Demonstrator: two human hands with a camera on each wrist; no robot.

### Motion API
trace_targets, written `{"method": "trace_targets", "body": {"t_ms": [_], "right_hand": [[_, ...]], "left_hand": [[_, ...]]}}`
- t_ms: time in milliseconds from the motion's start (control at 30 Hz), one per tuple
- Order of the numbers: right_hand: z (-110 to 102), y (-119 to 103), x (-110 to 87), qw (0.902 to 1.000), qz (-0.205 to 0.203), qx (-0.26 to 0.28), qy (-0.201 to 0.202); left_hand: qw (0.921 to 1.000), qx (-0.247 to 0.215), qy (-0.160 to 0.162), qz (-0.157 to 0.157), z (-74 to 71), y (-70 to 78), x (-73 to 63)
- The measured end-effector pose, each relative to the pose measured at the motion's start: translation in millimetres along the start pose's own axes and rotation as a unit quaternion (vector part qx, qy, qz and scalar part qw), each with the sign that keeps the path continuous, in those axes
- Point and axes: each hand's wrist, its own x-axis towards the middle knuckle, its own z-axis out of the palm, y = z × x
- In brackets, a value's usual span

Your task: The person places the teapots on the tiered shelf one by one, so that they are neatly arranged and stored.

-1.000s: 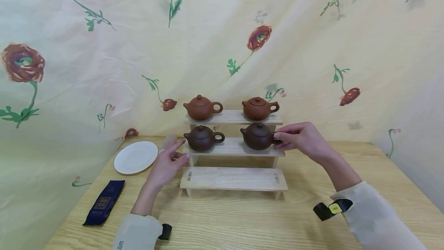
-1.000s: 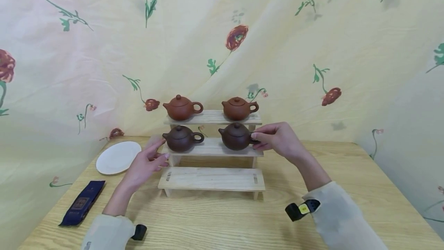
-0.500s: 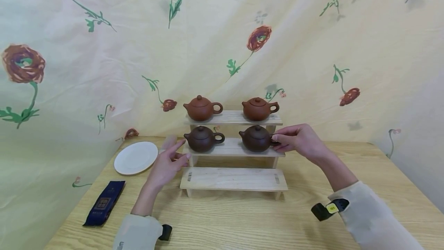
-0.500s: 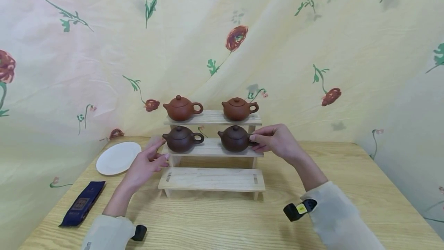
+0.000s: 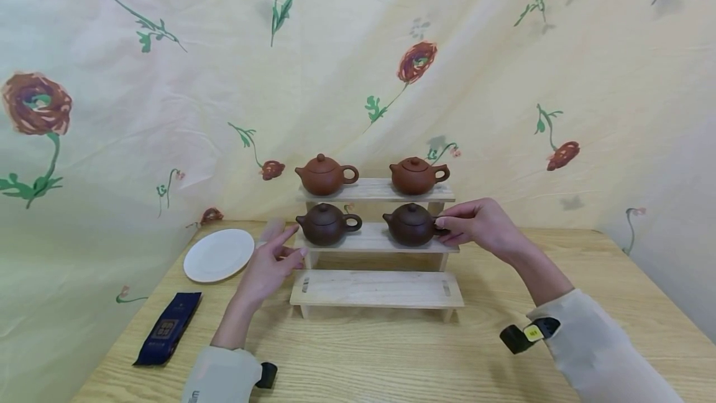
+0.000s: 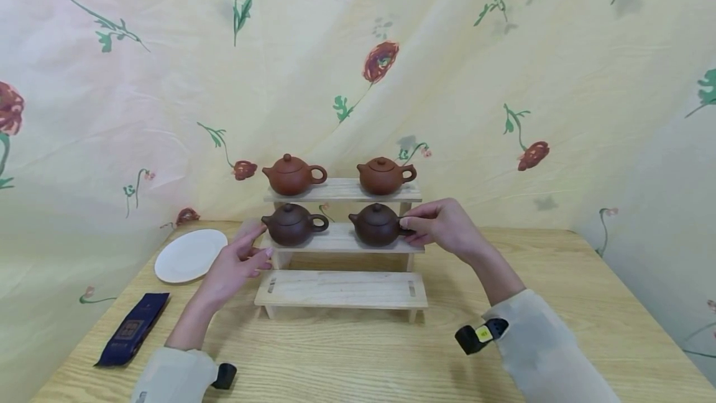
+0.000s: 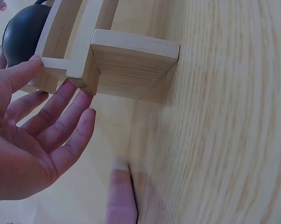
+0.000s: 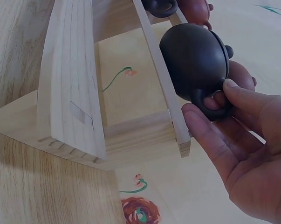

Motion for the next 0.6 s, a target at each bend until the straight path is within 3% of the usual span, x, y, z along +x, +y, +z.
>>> {"method": "trace_targets", "body": {"t_ms": [600], "right_hand": [[-4.2,8.4,0.0,0.9995,0.000,0.029,-0.013]], "left_hand": [[1.0000,0.009,0.002,-0.004,0.0,2.1,-1.5]]}}
